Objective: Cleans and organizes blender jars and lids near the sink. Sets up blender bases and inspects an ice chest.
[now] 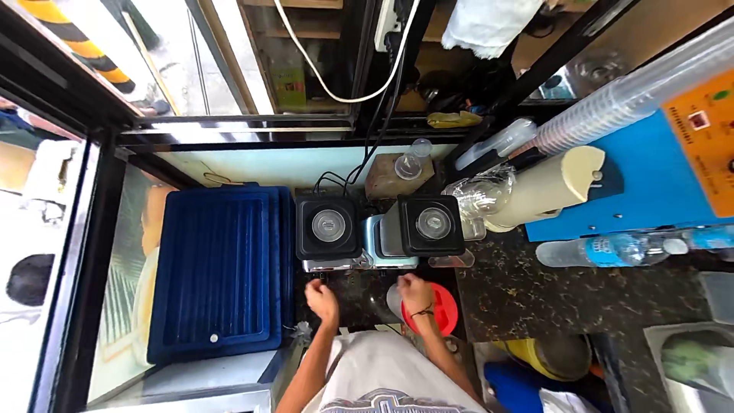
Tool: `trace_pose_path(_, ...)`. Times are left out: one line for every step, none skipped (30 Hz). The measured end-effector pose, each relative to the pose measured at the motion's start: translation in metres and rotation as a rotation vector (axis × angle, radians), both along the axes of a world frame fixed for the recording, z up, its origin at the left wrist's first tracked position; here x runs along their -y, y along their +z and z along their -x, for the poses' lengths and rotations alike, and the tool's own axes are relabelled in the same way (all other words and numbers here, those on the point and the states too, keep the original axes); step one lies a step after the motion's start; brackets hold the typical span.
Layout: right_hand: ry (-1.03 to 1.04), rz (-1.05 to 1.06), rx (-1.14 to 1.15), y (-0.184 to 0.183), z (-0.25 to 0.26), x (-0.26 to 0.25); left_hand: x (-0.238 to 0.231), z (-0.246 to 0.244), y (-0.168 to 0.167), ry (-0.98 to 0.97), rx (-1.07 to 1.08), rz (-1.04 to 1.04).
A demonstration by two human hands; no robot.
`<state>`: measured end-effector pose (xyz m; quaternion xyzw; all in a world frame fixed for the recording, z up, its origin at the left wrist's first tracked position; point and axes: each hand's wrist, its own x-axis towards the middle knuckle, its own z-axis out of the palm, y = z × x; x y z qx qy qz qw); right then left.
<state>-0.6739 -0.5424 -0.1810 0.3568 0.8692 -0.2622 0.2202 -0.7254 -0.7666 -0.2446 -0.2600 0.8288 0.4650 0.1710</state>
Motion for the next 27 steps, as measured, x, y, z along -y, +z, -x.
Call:
trace_pose_path(0.056,0.050,-0.067,-0.005,-0.004,0.020,0.020,0.009,-0.004,0.035,-0.054,0.016)
trace_pose_path(0.119,0.083,-0.119,-0.014,-0.004,0.038,0.036,0.022,-0.012,0.043,-0.105,-0.003)
trace_pose_path(0.164,0.106,-0.173,-0.027,0.000,0.051,0.048,0.037,-0.020,0.015,-0.137,-0.049)
trace_pose_path(0.191,0.137,-0.213,-0.041,0.007,0.060,0.055,0.052,-0.028,-0.039,-0.149,-0.107)
trace_pose_path(0.211,0.175,-0.222,-0.055,0.014,0.065,0.058,0.065,-0.035,-0.098,-0.143,-0.178)
trace_pose_path(0.238,0.205,-0.200,-0.065,0.024,0.069,0.059,0.075,-0.041,-0.145,-0.125,-0.263)
trace_pose_path(0.271,0.232,-0.166,-0.073,0.034,0.073,0.057,0.083,-0.047,-0.162,-0.110,-0.339)
trace_pose_path(0.299,0.249,-0.127,-0.080,0.041,0.078,0.053,0.087,-0.053,-0.137,-0.105,-0.394)
trace_pose_path(0.313,0.252,-0.092,-0.084,0.044,0.083,0.049,0.087,-0.058,-0.093,-0.111,-0.429)
trace_pose_path(0.302,0.242,-0.072,-0.086,0.045,0.089,0.046,0.084,-0.064,-0.056,-0.125,-0.446)
trace_pose_path(0.281,0.229,-0.059,-0.086,0.046,0.093,0.043,0.083,-0.067,-0.034,-0.142,-0.446)
trace_pose_path(0.259,0.215,-0.050,-0.085,0.049,0.097,0.041,0.085,-0.068,-0.025,-0.151,-0.442)
trace_pose_path(0.239,0.202,-0.048,-0.084,0.050,0.100,0.040,0.087,-0.069,-0.030,-0.158,-0.440)
trace_pose_path(0.231,0.189,-0.042,-0.084,0.050,0.102,0.039,0.086,-0.069,-0.042,-0.162,-0.434)
trace_pose_path(0.235,0.172,-0.034,-0.084,0.050,0.103,0.038,0.086,-0.070,-0.058,-0.170,-0.418)
trace_pose_path(0.249,0.154,-0.029,-0.084,0.051,0.105,0.038,0.086,-0.071,-0.081,-0.186,-0.391)
trace_pose_path(0.267,0.139,-0.024,-0.084,0.052,0.107,0.041,0.087,-0.073,-0.107,-0.199,-0.375)
trace_pose_path(0.286,0.128,-0.015,-0.084,0.052,0.108,0.044,0.086,-0.078,-0.130,-0.206,-0.379)
trace_pose_path(0.294,0.124,-0.004,-0.083,0.053,0.108,0.048,0.085,-0.081,-0.158,-0.210,-0.400)
trace_pose_path(0.284,0.129,0.015,-0.079,0.053,0.107,0.053,0.086,-0.080,-0.180,-0.208,-0.413)
trace_pose_path(0.252,0.128,0.036,-0.074,0.049,0.108,0.060,0.084,-0.076,-0.178,-0.205,-0.379)
trace_pose_path(0.203,0.130,0.042,-0.067,0.043,0.109,0.070,0.084,-0.068,-0.134,-0.203,-0.284)
trace_pose_path(0.151,0.168,0.039,-0.062,0.037,0.113,0.087,0.085,-0.057,-0.045,-0.192,-0.157)
trace_pose_path(0.114,0.236,0.020,-0.059,0.028,0.120,0.112,0.086,-0.046,0.064,-0.177,-0.023)
trace_pose_path(0.104,0.325,-0.005,-0.062,0.020,0.130,0.144,0.086,-0.038,0.162,-0.144,0.104)
trace_pose_path(0.123,0.439,-0.009,-0.068,0.014,0.143,0.179,0.087,-0.031,0.241,-0.095,0.207)
trace_pose_path(0.161,0.572,0.018,-0.076,0.011,0.159,0.216,0.087,-0.027,0.296,-0.040,0.277)
